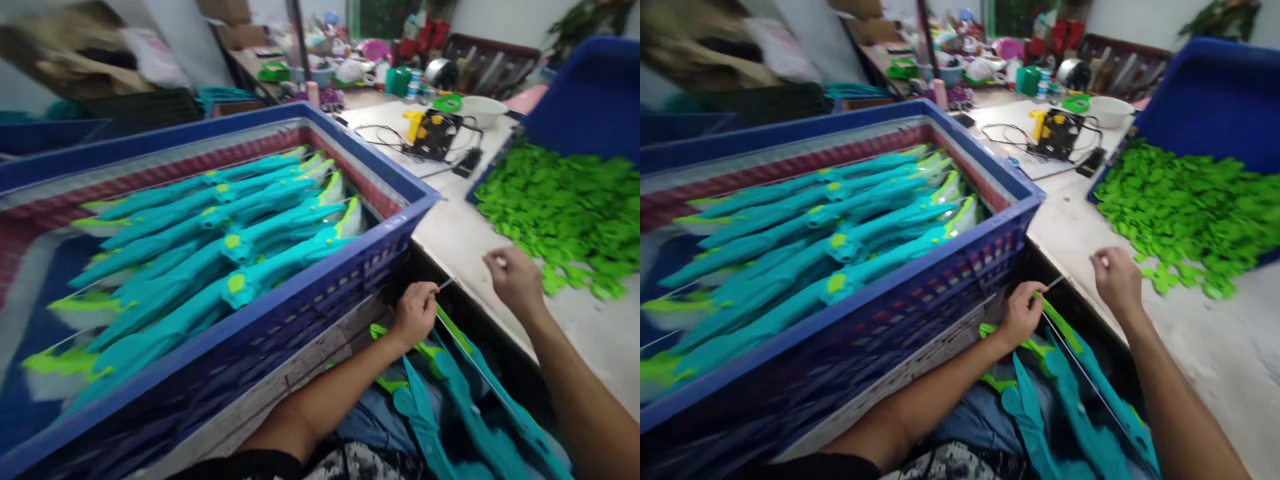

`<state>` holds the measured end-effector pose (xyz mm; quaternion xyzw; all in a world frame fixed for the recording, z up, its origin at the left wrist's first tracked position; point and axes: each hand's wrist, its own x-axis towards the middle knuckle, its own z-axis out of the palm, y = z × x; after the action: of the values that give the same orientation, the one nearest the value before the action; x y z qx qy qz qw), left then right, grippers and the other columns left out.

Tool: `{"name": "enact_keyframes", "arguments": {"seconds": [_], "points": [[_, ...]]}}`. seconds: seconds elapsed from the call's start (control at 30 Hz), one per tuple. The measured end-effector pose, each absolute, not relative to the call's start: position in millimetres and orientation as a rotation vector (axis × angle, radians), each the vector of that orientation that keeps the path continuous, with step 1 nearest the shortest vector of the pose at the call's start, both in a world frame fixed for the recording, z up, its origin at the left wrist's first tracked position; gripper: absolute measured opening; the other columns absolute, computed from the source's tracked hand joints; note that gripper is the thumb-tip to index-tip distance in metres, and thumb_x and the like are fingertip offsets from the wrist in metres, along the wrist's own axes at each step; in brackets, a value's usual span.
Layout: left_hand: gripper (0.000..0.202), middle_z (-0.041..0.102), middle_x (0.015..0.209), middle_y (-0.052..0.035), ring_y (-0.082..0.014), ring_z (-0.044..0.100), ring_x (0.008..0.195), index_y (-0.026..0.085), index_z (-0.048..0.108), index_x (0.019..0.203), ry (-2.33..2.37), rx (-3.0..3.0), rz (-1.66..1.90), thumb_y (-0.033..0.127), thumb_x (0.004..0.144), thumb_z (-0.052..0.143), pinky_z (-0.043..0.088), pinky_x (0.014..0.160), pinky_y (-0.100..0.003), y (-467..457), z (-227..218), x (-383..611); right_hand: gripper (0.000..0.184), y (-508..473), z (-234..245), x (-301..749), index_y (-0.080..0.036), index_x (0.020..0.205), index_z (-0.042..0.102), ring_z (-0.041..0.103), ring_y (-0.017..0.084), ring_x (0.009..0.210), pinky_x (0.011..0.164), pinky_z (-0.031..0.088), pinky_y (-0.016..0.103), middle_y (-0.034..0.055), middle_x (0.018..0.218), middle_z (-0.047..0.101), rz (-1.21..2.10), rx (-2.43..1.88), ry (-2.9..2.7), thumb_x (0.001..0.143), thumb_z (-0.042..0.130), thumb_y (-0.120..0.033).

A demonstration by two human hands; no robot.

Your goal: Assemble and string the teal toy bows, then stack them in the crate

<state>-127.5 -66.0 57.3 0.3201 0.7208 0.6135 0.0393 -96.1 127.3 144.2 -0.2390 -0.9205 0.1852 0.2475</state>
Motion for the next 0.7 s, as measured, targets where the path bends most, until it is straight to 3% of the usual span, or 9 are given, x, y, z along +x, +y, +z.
{"name": "enact_keyframes", "arguments": {"seconds": [0.1, 0.17, 0.27, 0.37, 0.5, 0.6, 0.7], "points": [[0.024, 0.066, 0.087, -0.007, -0.0201, 0.057, 0.092, 0.019, 0.07, 0.077, 2.072, 1.0, 1.868, 0.008, 0.077, 0.048, 0.045, 0.088, -0.034, -65, 66, -130, 0.015, 119, 153, -87, -0.017, 0.073, 0.057, 0.059, 0.021, 0.088, 0.079, 0.046, 0.034, 0.0141, 0.085, 0.062, 0.626, -0.805, -2.129, 0.082, 0.055, -0.029], [0.019, 0.067, 0.092, -0.0073, -0.0199, 0.059, 0.093, 0.018, 0.072, 0.08, 1.859, 0.8, 1.913, 0.018, 0.079, 0.053, 0.046, 0.087, -0.034, -62, 75, -138, 0.015, 87, 141, -78, -0.017, 0.078, 0.058, 0.059, 0.02, 0.096, 0.081, 0.048, 0.033, 0.0133, 0.099, 0.062, 0.926, -0.561, -2.057, 0.084, 0.053, -0.03], [0.024, 0.07, 0.089, -0.0078, -0.0187, 0.063, 0.084, 0.015, 0.072, 0.082, 1.461, 0.444, 1.93, 0.035, 0.075, 0.063, 0.048, 0.078, -0.031, -58, 87, -155, 0.012, 30, 105, -67, -0.02, 0.078, 0.061, 0.056, 0.02, 0.109, 0.096, 0.045, 0.036, 0.0082, 0.108, 0.059, 1.115, -0.4, -2.053, 0.086, 0.057, -0.029], [0.018, 0.069, 0.078, -0.0059, -0.0158, 0.061, 0.074, 0.014, 0.07, 0.071, 1.572, 0.432, 1.854, 0.03, 0.064, 0.071, 0.047, 0.071, -0.027, -62, 95, -169, 0.01, 2, 74, -61, -0.02, 0.078, 0.062, 0.057, 0.02, 0.105, 0.095, 0.046, 0.036, 0.007, 0.106, 0.058, 1.211, -0.509, -1.95, 0.084, 0.06, -0.027], [0.007, 0.068, 0.074, -0.0042, -0.0141, 0.059, 0.071, 0.016, 0.066, 0.069, 2.085, 0.764, 1.786, 0.023, 0.068, 0.064, 0.046, 0.068, -0.025, -71, 101, -170, 0.012, 5, 63, -70, -0.019, 0.076, 0.064, 0.059, 0.018, 0.096, 0.089, 0.049, 0.034, 0.0066, 0.098, 0.058, 1.301, -0.574, -1.843, 0.083, 0.061, -0.028], [0.015, 0.065, 0.065, -0.002, -0.0118, 0.057, 0.055, 0.016, 0.064, 0.078, 1.965, 0.677, 1.879, 0.03, 0.072, 0.064, 0.043, 0.051, -0.022, -72, 102, -164, 0.012, 8, 69, -80, -0.019, 0.076, 0.064, 0.059, 0.016, 0.087, 0.078, 0.052, 0.03, 0.005, 0.091, 0.058, 1.311, -0.595, -1.752, 0.083, 0.06, -0.028], [0.03, 0.065, 0.063, -0.0026, -0.0114, 0.057, 0.05, 0.013, 0.065, 0.077, 1.685, 0.45, 1.899, 0.038, 0.062, 0.074, 0.041, 0.042, -0.019, -70, 102, -161, 0.012, 5, 75, -86, -0.02, 0.076, 0.064, 0.058, 0.016, 0.083, 0.073, 0.052, 0.028, 0.0039, 0.087, 0.058, 1.242, -0.593, -1.724, 0.085, 0.059, -0.026]]}}
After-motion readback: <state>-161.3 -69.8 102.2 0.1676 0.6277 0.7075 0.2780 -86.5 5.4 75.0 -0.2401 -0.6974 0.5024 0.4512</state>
